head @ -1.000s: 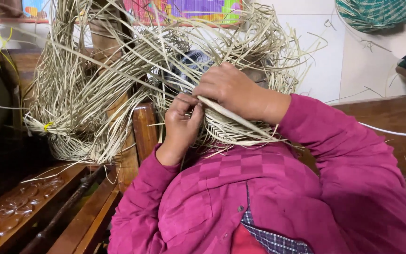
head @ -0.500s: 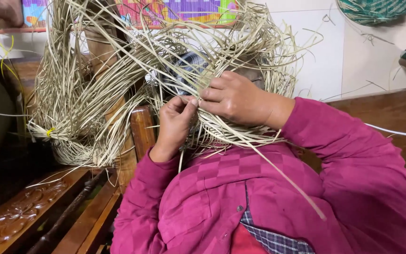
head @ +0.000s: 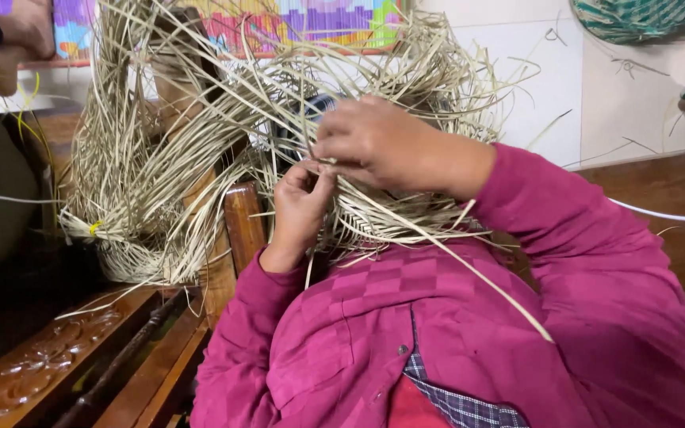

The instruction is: Weaving a hat using dried straw strands by interlacing them by hand.

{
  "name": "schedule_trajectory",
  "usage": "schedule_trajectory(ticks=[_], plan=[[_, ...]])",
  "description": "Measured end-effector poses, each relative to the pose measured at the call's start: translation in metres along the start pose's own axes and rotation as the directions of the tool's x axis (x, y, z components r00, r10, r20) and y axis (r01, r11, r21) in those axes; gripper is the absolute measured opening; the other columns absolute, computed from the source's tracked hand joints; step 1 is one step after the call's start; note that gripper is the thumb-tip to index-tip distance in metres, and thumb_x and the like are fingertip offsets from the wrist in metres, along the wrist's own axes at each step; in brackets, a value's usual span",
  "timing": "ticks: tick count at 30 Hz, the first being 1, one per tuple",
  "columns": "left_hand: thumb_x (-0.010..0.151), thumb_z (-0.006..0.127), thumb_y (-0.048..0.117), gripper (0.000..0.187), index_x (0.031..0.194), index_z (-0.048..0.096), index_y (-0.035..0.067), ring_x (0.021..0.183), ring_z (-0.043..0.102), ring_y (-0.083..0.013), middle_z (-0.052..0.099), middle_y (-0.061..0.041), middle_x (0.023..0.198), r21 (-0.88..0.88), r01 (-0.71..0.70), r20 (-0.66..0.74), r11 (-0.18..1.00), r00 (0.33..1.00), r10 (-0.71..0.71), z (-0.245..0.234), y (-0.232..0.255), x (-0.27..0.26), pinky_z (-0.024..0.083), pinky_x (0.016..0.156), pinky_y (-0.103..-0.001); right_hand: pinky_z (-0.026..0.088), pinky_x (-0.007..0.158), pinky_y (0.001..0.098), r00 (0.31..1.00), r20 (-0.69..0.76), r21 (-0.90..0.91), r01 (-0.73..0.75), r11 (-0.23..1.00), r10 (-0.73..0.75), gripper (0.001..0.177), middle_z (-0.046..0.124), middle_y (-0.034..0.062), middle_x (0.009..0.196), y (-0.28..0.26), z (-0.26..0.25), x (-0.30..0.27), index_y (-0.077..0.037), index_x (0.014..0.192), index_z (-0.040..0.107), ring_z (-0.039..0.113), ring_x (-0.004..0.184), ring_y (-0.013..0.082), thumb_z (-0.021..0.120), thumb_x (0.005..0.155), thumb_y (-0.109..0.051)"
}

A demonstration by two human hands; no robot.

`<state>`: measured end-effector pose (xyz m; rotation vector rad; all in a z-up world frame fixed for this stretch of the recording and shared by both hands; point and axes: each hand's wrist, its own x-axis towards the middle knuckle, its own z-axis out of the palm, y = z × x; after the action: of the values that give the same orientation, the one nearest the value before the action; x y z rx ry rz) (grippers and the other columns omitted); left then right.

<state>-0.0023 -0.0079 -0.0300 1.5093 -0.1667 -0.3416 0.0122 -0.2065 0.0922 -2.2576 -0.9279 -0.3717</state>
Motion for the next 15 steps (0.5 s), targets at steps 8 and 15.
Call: schedule_trajectory(ticks=[8, 15], plan=[[0.092, 0.073, 0.003, 0.001, 0.092, 0.072, 0.003, 0.081, 0.064, -0.0143, 0.072, -0.01, 0.086, 0.035, -0.086, -0.013, 0.996, 0.996, 0.086, 0.002, -0.002, 0.001, 0.055, 0.078, -0.033, 0.042, 0.073, 0.035, 0.978, 0.143, -0.335, -0.098, 0.937, 0.154, 0.008, 0.068, -0.0012, 0.097, 0.025, 0.047, -0.033, -0.018, 0.096, 0.071, 0.06, 0.088, 0.0193, 0.073, 0.096, -0.026], [0.095, 0.068, 0.003, 0.008, 0.093, 0.075, 0.005, 0.086, 0.068, -0.0194, 0.071, -0.009, 0.091, 0.17, -0.151, 0.042, 0.974, 0.988, 0.146, -0.001, 0.014, 0.001, 0.055, 0.082, -0.034, 0.041, 0.075, 0.037, 0.977, 0.135, -0.215, -0.135, 0.967, 0.166, 0.008, 0.059, -0.0009, 0.097, 0.025, 0.048, -0.038, -0.019, 0.1, 0.064, 0.056, 0.089, 0.0224, 0.071, 0.096, -0.021]])
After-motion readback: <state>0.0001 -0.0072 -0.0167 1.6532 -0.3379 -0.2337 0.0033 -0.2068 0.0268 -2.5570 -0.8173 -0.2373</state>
